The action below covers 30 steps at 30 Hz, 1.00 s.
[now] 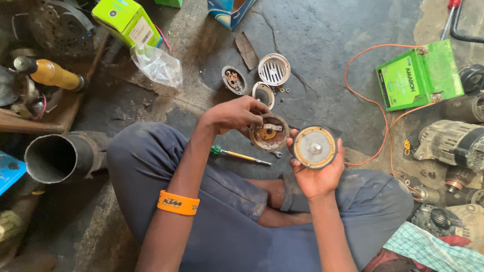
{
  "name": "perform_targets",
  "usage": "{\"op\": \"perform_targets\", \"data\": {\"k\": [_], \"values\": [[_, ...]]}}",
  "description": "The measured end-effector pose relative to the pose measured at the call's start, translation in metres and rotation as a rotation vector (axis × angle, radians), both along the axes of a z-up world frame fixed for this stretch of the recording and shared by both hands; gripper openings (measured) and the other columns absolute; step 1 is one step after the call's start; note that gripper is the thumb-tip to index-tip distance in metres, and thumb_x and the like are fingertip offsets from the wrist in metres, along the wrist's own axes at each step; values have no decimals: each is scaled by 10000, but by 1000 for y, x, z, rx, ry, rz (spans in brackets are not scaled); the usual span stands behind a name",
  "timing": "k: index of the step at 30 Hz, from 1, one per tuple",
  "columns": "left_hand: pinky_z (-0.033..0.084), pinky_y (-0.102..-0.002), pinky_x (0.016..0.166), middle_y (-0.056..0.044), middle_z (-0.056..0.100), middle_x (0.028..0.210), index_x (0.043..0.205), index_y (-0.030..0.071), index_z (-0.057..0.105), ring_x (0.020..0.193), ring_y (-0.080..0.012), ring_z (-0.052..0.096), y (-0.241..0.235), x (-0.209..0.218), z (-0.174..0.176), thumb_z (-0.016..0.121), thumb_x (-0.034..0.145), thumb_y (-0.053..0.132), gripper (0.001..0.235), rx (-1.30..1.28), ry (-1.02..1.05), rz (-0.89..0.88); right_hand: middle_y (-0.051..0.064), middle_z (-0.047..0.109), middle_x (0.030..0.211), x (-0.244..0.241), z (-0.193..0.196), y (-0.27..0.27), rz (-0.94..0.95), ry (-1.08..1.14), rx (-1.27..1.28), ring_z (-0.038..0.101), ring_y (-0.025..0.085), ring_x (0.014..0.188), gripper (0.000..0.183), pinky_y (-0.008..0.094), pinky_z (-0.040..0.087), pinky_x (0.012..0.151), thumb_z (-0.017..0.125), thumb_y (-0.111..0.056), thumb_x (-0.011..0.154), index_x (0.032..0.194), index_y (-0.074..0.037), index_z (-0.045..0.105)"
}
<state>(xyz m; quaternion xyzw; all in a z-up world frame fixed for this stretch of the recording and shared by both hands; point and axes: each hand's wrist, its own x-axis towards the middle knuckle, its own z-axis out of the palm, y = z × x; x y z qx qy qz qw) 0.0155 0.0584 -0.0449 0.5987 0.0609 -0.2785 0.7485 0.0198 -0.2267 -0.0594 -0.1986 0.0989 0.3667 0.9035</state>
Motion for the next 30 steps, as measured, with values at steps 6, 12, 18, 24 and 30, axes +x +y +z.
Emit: {"op": "perform_targets", "data": {"k": [6, 12, 18, 24, 30], "values": [[673, -354, 692, -78, 736, 1053, 1209, -49, 679, 871, -152, 733, 0, 1, -3, 612, 848, 27, 375, 49, 27, 32, 253, 549, 1472, 1, -4, -4, -14, 26, 43, 558, 431, 1283, 660, 407, 559, 750, 422, -615, 1057, 1404, -76, 580], [645, -405, 688, -156, 779, 917, 1058, 48, 785, 794, -250, 773, 6, 9, -53, 659, 785, 143, 315, 677, -6, 15, 261, 534, 1506, 5, -14, -9, -25, 44, 89, 539, 458, 1306, 661, 439, 553, 775, 440, -594, 1067, 1435, -61, 574], [604, -463, 853, -225, 747, 1036, 1000, 52, 785, 984, -366, 748, -4, 9, -89, 746, 722, 171, 305, 1091, 39, -15, 284, 513, 1557, 0, -20, -11, 18, 45, 119, 511, 479, 1352, 728, 465, 528, 841, 461, -611, 1097, 1529, -32, 551], [585, -478, 911, -243, 741, 1144, 1072, 39, 796, 1088, -401, 719, -18, -3, -75, 727, 800, 133, 295, 1156, -14, 98, 314, 496, 1574, 1, -47, -18, 46, 17, 76, 488, 514, 1372, 744, 469, 520, 839, 440, -624, 1119, 1555, -33, 559], [585, -474, 844, -185, 753, 1031, 1042, 53, 752, 977, -340, 742, -31, 4, -44, 696, 816, 245, 301, 1122, -467, 309, 331, 489, 1593, 3, -54, -18, 109, 13, 36, 489, 499, 1379, 768, 467, 525, 860, 439, -664, 1112, 1477, 8, 517]]}}
